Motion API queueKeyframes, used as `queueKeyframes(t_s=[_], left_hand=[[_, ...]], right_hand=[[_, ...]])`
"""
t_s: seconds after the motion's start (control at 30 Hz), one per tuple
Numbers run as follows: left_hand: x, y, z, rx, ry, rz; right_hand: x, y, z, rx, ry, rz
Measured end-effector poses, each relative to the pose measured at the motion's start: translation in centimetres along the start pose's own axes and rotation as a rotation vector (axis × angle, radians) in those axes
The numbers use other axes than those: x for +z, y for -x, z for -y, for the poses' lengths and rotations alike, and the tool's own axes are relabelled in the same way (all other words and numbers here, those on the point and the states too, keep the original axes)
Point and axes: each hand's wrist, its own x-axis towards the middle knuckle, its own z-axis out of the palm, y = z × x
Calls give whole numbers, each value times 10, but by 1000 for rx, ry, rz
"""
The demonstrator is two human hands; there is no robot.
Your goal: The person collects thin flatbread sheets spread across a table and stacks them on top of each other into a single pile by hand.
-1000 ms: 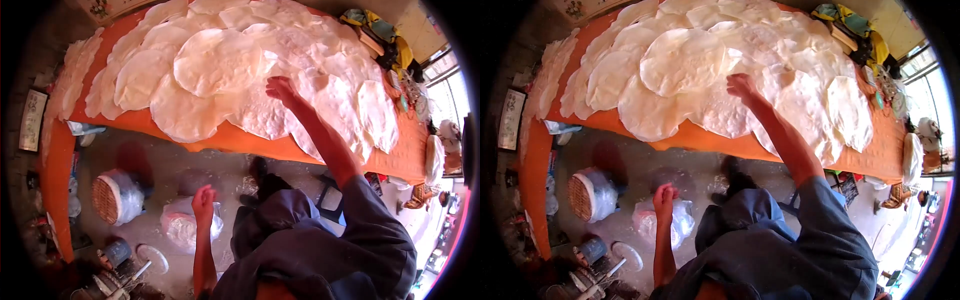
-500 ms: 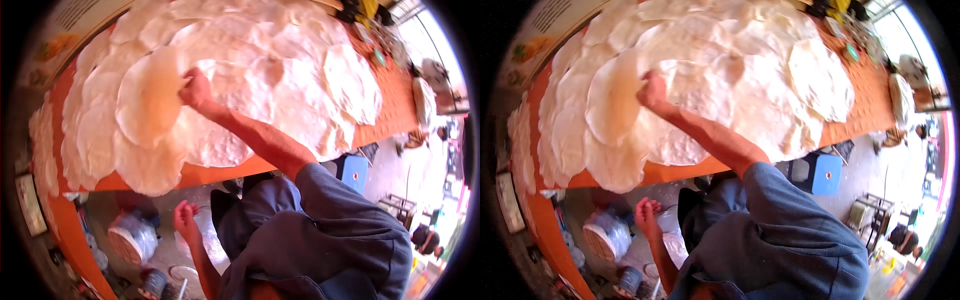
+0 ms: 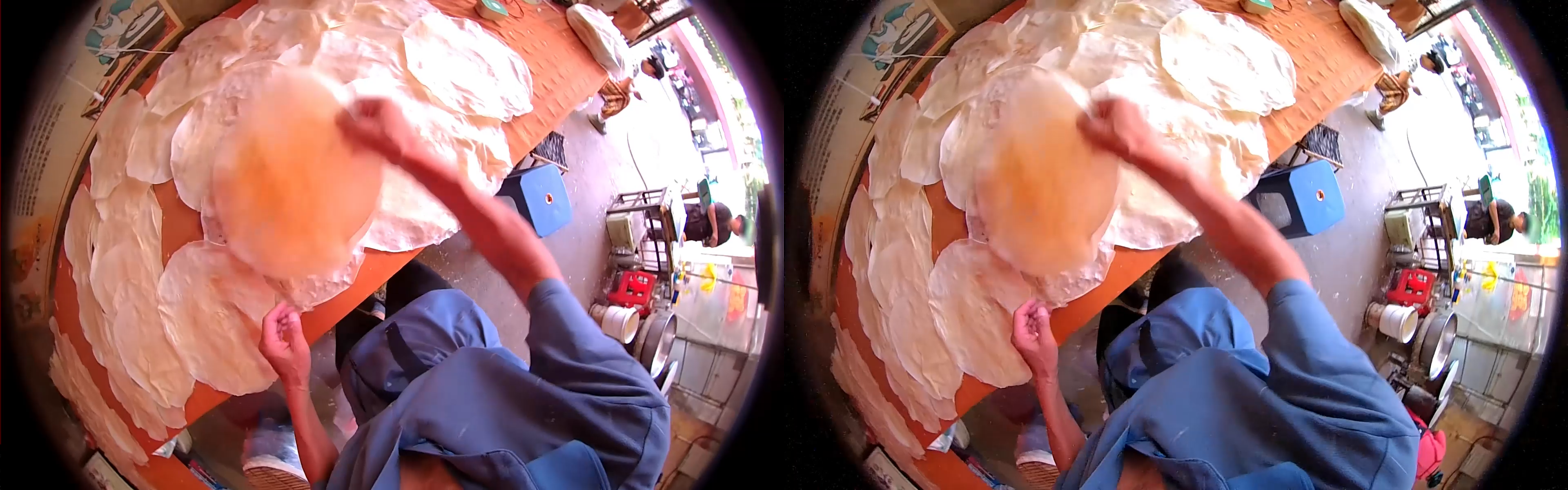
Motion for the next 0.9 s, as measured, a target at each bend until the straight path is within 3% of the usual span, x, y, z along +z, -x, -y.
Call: queueKeyframes(t_s=[0.03,0.13,0.2,0.23,0.27,0.33,0.4,0.47,0.53,0.6,0.67,0.7,0.73,0.8,0.87,0.9], left_hand=[[4,-5,-1,-2,-12,32],[27,-16,-5,-5,43,58],[44,-20,-10,17,-13,90],[55,-24,-12,32,-34,95],[67,-28,-15,43,-58,96],[88,-32,-23,55,-115,111],[110,-36,-24,53,-55,105],[124,-36,-32,30,-93,115],[135,-37,-38,39,-153,93],[142,-41,-31,11,-147,72],[153,-46,-30,-3,-128,72],[162,-49,-34,-15,-128,74],[171,-53,-36,-24,-123,73],[181,-59,-53,1,-256,147],[185,-64,-60,7,-293,161],[183,-66,-60,-2,-264,138]], right_hand=[[-29,-17,30,-234,381,-98],[-93,-47,127,-724,715,-251],[-109,-33,188,-821,751,-191],[-111,-28,196,-795,735,-149],[-112,-41,185,-926,850,-128],[-105,-46,126,-879,1061,-60],[-122,-20,68,-761,1037,161],[-159,6,14,-393,798,384],[-220,10,-57,-350,901,193],[-264,23,-75,13,1334,92],[-295,29,-120,-116,1346,-92],[-312,24,-134,-125,1292,-51],[-328,18,-153,-312,1333,-114],[-356,1,-152,-516,1185,-16],[-380,-14,-110,-467,1329,-27],[-392,-24,-81,-489,1103,-154]])
